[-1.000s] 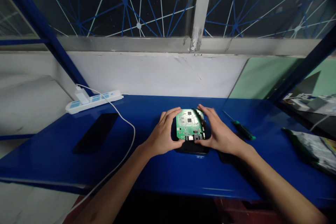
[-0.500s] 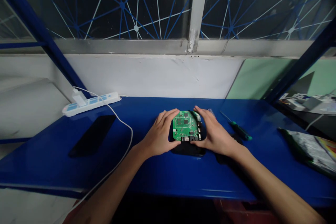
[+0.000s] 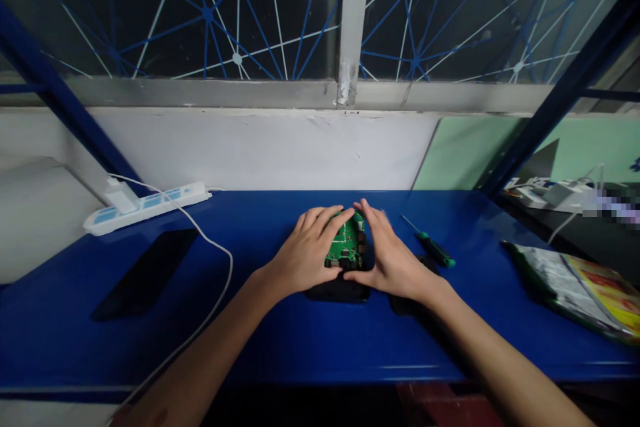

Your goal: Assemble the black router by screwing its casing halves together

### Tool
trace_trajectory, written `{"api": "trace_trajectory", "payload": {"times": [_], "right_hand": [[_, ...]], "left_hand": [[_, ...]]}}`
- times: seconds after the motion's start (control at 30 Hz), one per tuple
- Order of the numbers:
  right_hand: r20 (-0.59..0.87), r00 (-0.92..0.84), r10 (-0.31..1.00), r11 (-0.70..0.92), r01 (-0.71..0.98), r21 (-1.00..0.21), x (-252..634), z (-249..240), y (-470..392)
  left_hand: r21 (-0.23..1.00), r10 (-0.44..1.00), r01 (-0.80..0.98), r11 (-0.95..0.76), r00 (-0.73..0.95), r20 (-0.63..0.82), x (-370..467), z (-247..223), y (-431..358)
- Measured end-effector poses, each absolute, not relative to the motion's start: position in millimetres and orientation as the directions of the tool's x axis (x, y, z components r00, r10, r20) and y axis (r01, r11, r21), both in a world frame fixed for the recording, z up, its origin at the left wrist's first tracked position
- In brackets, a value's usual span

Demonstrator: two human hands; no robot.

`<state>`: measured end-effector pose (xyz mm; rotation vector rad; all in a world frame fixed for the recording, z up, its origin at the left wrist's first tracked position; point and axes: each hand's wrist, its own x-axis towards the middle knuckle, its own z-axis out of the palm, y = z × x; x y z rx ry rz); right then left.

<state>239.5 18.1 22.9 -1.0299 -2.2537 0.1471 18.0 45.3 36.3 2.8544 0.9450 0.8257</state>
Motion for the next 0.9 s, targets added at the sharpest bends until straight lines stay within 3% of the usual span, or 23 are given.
{"api": "trace_trajectory", "payload": {"times": [0.1, 0.23, 0.4, 0.53, 0.7, 0.9], "right_hand": [[0.498, -0.473, 0.727, 0.68, 0.594, -0.429, 242.1, 24.3, 19.3], [0.442, -0.485, 0.754, 0.656, 0.541, -0.526, 241.1, 20.5, 19.8], [0.41, -0.498, 0.764, 0.636, 0.476, -0.607, 232.7, 17.2, 15.3], [0.435, -0.446, 0.782, 0.617, 0.458, -0.64, 229.6, 16.5, 14.8], [0.428, -0.357, 0.83, 0.557, 0.507, -0.658, 232.8, 12.7, 20.7], [0.449, -0.346, 0.824, 0.561, 0.608, -0.562, 235.9, 10.9, 25.5]], "left_hand": [[0.359, 0.578, 0.453, -0.816, 0.633, 0.514, 15.1, 34.7, 50.5], [0.619, 0.588, 0.177, -0.765, 0.585, 0.559, 14.5, 29.7, 49.6], [0.767, 0.609, -0.015, -0.642, 0.598, 0.521, 16.4, 25.4, 40.0], [0.79, 0.646, -0.034, -0.613, 0.553, 0.525, 13.3, 24.7, 36.1], [0.741, 0.693, 0.087, -0.666, 0.44, 0.571, 0.2, 25.0, 43.0], [0.67, 0.697, 0.246, -0.7, 0.438, 0.567, -10.7, 16.4, 50.1]]}}
